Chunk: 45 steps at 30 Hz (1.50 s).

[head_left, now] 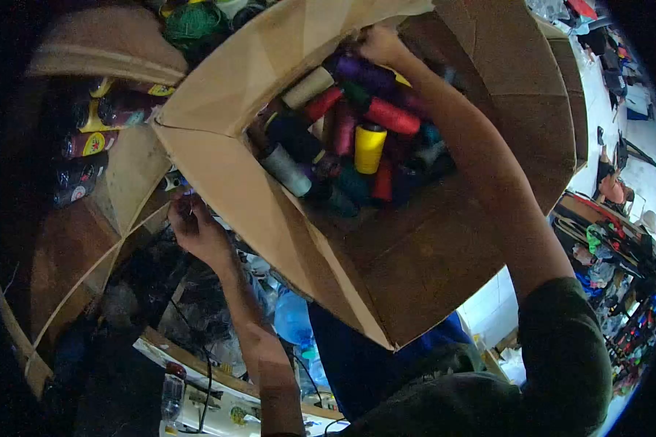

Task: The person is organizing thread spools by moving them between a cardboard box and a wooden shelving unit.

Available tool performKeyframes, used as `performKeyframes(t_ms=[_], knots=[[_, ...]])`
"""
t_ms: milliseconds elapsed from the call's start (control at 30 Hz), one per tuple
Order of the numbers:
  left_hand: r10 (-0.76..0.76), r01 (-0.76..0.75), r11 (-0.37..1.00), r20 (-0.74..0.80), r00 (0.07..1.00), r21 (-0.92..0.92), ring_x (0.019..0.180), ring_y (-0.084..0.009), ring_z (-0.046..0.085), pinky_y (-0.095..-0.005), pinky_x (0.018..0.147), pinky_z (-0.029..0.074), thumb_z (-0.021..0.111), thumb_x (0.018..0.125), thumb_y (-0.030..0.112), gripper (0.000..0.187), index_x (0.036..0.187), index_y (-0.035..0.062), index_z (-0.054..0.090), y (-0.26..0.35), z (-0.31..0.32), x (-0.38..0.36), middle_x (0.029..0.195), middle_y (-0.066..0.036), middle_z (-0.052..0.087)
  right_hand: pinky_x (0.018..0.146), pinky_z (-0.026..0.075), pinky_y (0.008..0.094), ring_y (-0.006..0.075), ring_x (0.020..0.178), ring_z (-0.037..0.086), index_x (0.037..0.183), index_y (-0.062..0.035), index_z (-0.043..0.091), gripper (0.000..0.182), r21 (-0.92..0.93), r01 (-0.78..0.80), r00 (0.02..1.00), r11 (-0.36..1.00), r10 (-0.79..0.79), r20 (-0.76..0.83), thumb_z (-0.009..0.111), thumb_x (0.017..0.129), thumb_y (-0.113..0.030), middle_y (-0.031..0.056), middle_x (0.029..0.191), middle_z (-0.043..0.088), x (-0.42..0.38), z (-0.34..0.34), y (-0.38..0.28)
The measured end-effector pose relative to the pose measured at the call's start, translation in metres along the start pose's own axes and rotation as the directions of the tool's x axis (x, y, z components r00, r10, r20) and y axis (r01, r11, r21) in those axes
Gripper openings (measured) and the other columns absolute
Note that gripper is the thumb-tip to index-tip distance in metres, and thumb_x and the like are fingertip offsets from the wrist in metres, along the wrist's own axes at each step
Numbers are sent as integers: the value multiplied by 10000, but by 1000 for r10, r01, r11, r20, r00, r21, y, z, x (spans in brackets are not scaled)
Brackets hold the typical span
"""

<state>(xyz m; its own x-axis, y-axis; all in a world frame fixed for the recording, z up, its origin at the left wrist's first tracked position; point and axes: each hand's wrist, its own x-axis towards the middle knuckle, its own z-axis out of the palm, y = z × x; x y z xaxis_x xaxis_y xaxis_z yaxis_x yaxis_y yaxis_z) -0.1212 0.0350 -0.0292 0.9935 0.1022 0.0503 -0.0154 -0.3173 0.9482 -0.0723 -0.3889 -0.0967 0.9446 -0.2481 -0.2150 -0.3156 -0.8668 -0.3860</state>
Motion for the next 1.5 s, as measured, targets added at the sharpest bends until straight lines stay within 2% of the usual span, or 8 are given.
performKeyframes(t_ms=[233,533,733,833,933,1133,1267,1500], knots=[[-8,8,1000,28,1000,1,898,-174,574,-304,820,453,534,901,64,233,1103,-52,527,-11,-4,-3,1002,-100,614,864,461,415,353,929,611,993,-54,639,322,-6,65,992,998,-65,-107,537,739,-224,223,912,635,4,21,36],[28,-40,995,-127,991,-93,900,-184,571,-309,816,463,495,927,71,225,1112,-54,522,27,2,-1,980,-105,593,973,347,591,398,1253,385,1328,-200,411,611,-428,106,988,897,-44,150,645,780,-336,132,1420,327,-26,-9,31],[202,-227,970,-235,951,-84,890,-189,564,-316,794,472,482,909,4,195,1084,-72,524,94,6,4,999,-139,582,919,418,548,356,1208,444,1274,-164,456,527,-219,192,929,957,-106,354,625,793,-298,119,1291,469,-23,-33,25],[292,-332,926,-215,932,-180,864,-210,564,-320,766,472,502,905,24,176,1049,-74,520,132,18,3,976,-177,583,982,389,488,322,1210,458,1355,-162,360,657,-389,193,954,901,-80,289,643,783,-318,168,1232,529,-6,-16,47],[386,-425,877,-199,901,-225,819,-229,549,-333,764,454,512,898,48,183,1030,-78,495,154,29,5,939,-193,582,943,430,463,342,1141,513,1357,-108,333,695,-567,434,897,700,-393,202,651,765,-286,194,1203,543,15,34,94],[490,-453,826,32,871,-335,785,-209,531,-329,759,442,519,876,32,189,1029,-74,483,175,42,1,896,-170,573,935,445,430,352,1109,535,1308,-49,395,744,-337,173,933,925,-44,358,706,679,-295,207,1200,543,-16,-53,17],[290,-267,954,194,937,-137,785,-194,559,-307,731,462,570,849,13,235,1072,-55,533,187,53,-6,909,-143,593,872,484,399,309,1022,597,1258,-26,447,790,-169,342,910,924,-281,306,758,600,-331,203,1125,588,-17,-71,35],[274,-508,859,792,546,54,933,-318,591,-371,800,482,711,730,105,587,1258,26,468,216,65,-6,1100,-176,574,778,500,379,304,885,631,1078,8,563,613,183,340,813,922,-386,437,791,629,-342,175,974,628,-133,-187,-90]])
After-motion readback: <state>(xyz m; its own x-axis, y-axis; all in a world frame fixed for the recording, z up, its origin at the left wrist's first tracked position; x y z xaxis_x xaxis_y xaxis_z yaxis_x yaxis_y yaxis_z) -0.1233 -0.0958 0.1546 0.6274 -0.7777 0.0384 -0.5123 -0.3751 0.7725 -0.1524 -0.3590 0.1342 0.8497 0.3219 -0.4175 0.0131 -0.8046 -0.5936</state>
